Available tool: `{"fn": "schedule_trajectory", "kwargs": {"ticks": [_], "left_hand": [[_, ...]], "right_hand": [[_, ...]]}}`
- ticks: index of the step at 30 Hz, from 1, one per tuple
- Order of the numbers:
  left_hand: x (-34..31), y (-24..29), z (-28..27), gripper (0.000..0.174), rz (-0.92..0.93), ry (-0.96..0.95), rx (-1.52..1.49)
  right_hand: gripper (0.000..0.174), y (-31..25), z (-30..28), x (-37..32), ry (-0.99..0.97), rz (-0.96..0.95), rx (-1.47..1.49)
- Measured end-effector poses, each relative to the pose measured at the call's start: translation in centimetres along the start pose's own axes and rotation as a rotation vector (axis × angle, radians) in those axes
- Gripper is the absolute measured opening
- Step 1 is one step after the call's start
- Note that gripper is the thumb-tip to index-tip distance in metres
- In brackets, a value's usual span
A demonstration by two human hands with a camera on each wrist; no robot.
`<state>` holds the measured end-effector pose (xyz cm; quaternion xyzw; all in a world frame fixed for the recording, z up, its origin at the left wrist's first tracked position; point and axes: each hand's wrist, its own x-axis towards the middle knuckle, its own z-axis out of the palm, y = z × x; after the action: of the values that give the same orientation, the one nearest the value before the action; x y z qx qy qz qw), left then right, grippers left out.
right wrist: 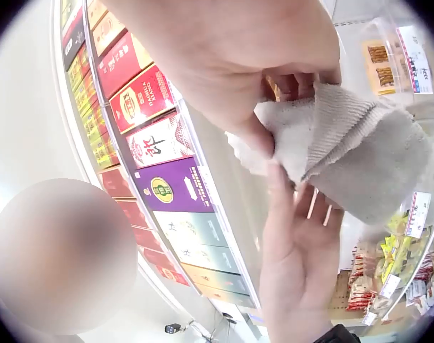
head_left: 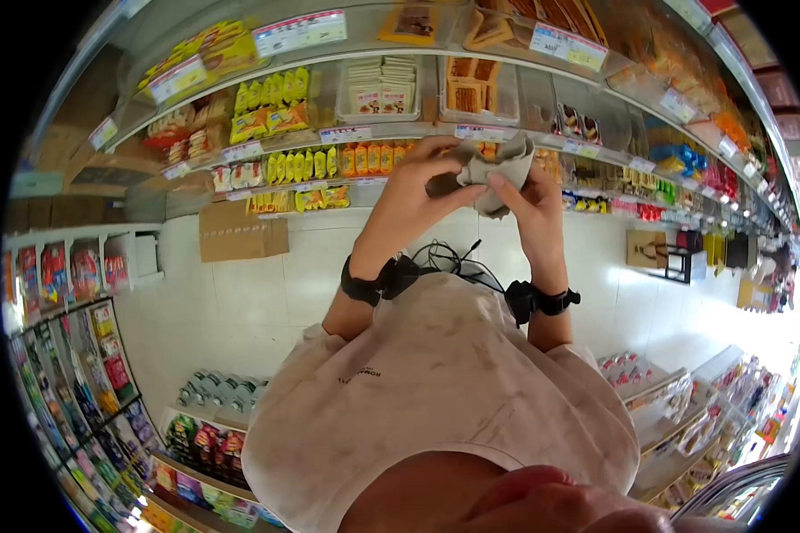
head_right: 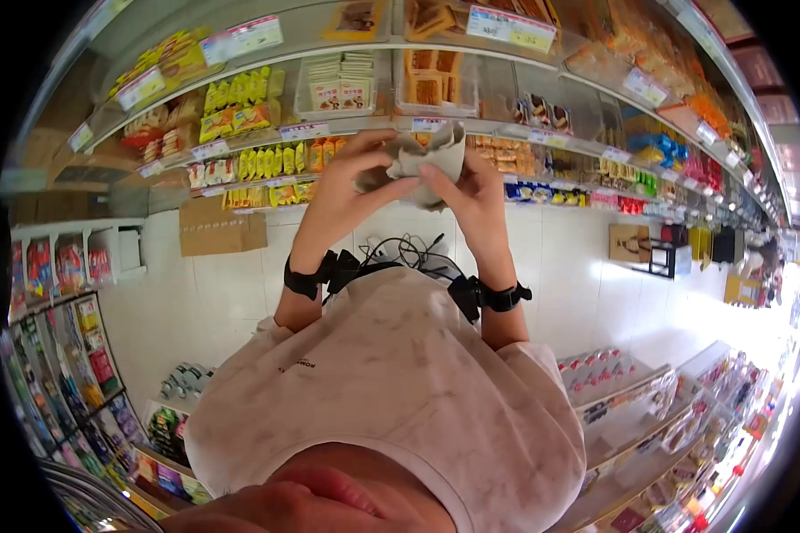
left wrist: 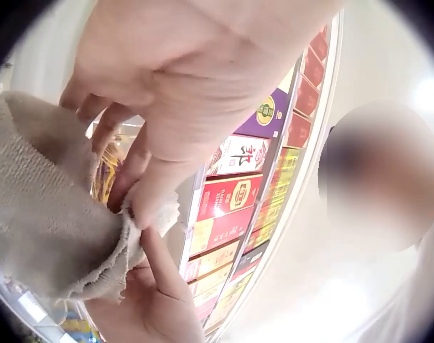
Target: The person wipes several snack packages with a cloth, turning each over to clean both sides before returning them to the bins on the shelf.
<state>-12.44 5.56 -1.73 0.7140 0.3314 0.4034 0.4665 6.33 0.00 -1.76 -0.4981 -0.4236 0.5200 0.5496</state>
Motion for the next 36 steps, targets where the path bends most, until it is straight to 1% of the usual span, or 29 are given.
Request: {"fn": "schedule_trajectory", "kwargs": {"ticks": [1,4,5,8,9,12,13,16,18,20,21,24,25,28,29,31,32,33,34,35,36], "left_hand": [[-0.3,-0.4,0.1,0.026,-0.007,-0.007,0.011],[-0.7,-0.3,1.7,0.023,0.172,0.197,0.134],[-0.8,-0.2,2.1,0.022,0.236,0.233,0.208],[-1.4,1.6,4.1,0.021,0.215,0.22,0.128],[-1.7,2.2,4.8,0.02,0.18,0.201,0.087],[-2.3,3.0,7.0,0.018,0.035,0.17,-0.079],[-2.5,3.2,7.6,0.019,0.032,0.173,-0.07],[-3.1,3.4,9.2,0.019,0.003,0.168,-0.047],[-4.0,3.1,10.3,0.019,-0.038,0.148,-0.039],[-5.2,3.1,11.6,0.019,-0.092,0.105,-0.117],[-5.5,3.0,12.2,0.02,-0.108,0.088,-0.153],[-6.8,1.1,15.0,0.023,-0.137,0.251,-0.214],[-7.2,0.4,15.6,0.03,-0.161,0.317,-0.126],[-9.7,-2.9,17.4,0.035,-0.334,0.405,-0.084],[-10.6,-4.2,17.8,0.038,-0.425,0.322,-0.269],[-12.6,-7.9,19.7,0.043,-0.645,0.292,-0.525],[-13.2,-8.9,20.4,0.047,-0.753,0.278,-0.657],[-13.4,-8.7,20.5,0.055,-0.901,0.258,-0.771],[-13.6,-8.8,20.7,0.056,-0.893,0.275,-0.921],[-13.8,-8.8,20.9,0.057,-0.88,0.292,-1.071],[-14.0,-8.7,21.1,0.058,-0.863,0.308,-1.22]], "right_hand": [[0.035,0.3,-0.3,-0.3,-0.008,0.013,0.016],[0.031,0.5,-0.9,-1.1,-0.028,-0.13,-0.021],[0.029,0.8,-1.6,-1.1,-0.048,-0.158,-0.068],[0.03,0.2,-3.3,-2.0,-0.035,-0.268,-0.203],[0.032,-0.2,-4.2,-2.6,-0.039,-0.198,-0.222],[0.035,-1.2,-5.8,-4.1,-0.033,-0.138,-0.084],[0.035,-1.6,-6.5,-4.7,-0.069,-0.087,-0.067],[0.034,-0.8,-9.2,-5.8,-0.153,-0.114,-0.051],[0.032,0.0,-10.8,-6.8,-0.171,-0.033,-0.056],[0.033,1.0,-12.5,-7.7,-0.223,0.052,-0.068],[0.028,1.0,-12.9,-8.1,-0.262,0.054,-0.176],[0.024,2.9,-13.5,-8.6,-0.259,0.082,-0.239],[0.024,3.3,-12.8,-8.6,-0.173,0.031,-0.283],[0.029,5.5,-14.1,-8.9,-0.021,0.116,-0.441],[0.031,6.0,-14.0,-9.1,0.037,0.134,-0.443],[0.03,7.3,-14.8,-9.7,-0.027,0.17,-0.447],[0.03,8.0,-15.1,-10.0,-0.062,0.19,-0.451],[0.028,8.5,-15.2,-10.3,-0.109,0.222,-0.43],[0.027,9.0,-15.0,-10.6,-0.157,0.256,-0.408],[0.025,9.6,-14.6,-11.0,-0.199,0.226,-0.363],[0.023,9.7,-14.3,-11.3,-0.257,0.287,-0.322]]}}
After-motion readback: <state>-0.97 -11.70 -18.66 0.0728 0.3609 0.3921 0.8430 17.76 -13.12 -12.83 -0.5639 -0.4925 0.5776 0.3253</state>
